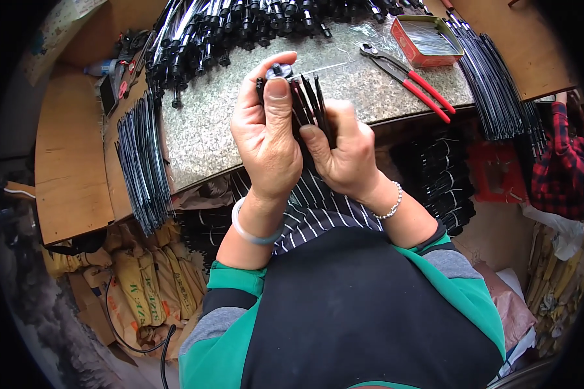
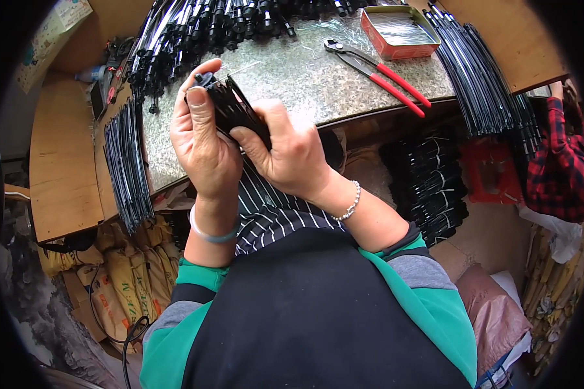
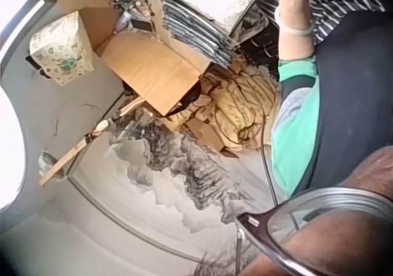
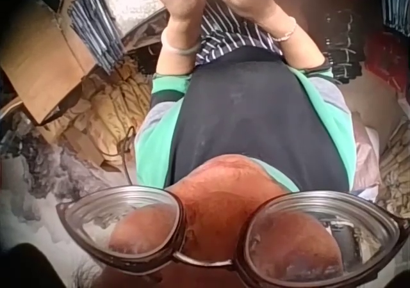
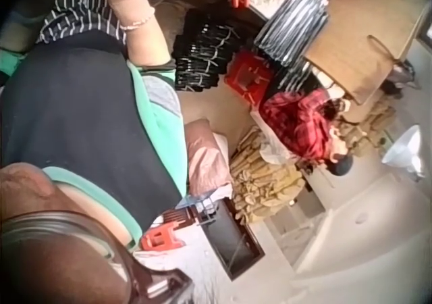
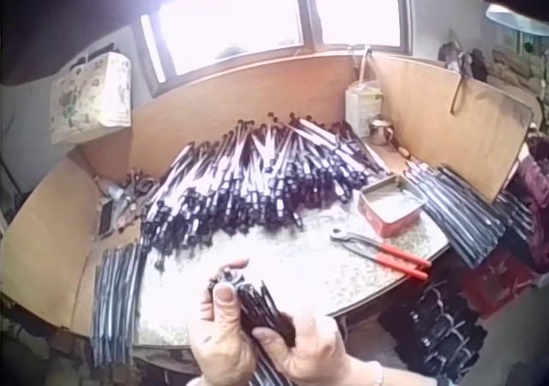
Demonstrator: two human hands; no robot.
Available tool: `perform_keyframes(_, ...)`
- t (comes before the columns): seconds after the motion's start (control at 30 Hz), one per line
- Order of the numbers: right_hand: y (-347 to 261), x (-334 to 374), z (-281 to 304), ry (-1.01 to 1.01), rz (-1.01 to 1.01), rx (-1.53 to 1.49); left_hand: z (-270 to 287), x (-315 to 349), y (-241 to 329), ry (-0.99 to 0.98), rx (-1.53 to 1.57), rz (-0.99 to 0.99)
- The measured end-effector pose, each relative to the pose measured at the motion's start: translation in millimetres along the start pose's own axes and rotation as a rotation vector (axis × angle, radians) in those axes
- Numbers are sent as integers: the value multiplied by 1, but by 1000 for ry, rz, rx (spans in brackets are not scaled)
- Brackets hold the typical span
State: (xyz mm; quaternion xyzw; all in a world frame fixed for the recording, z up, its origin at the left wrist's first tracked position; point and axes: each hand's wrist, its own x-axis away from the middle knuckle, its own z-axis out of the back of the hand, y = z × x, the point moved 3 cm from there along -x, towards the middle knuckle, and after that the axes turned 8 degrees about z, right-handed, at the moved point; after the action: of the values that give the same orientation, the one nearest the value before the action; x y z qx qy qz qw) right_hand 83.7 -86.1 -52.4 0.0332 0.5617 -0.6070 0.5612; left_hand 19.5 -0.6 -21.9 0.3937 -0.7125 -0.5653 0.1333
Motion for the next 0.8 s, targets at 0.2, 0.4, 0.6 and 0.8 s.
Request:
perform_keyframes(0.2,-12,-8,16,237,174,-75,1,3,0,94,130,-88)
perform_keyframes(0.4,-14,-7,14,217,75,-22,3,4,-3,109,34,-166)
perform_keyframes(0.6,-7,-6,17,215,-32,-250,-2,7,-5,100,62,-82)
perform_keyframes(0.8,-14,-8,20,250,-65,-199,-4,11,-6,107,63,-104)
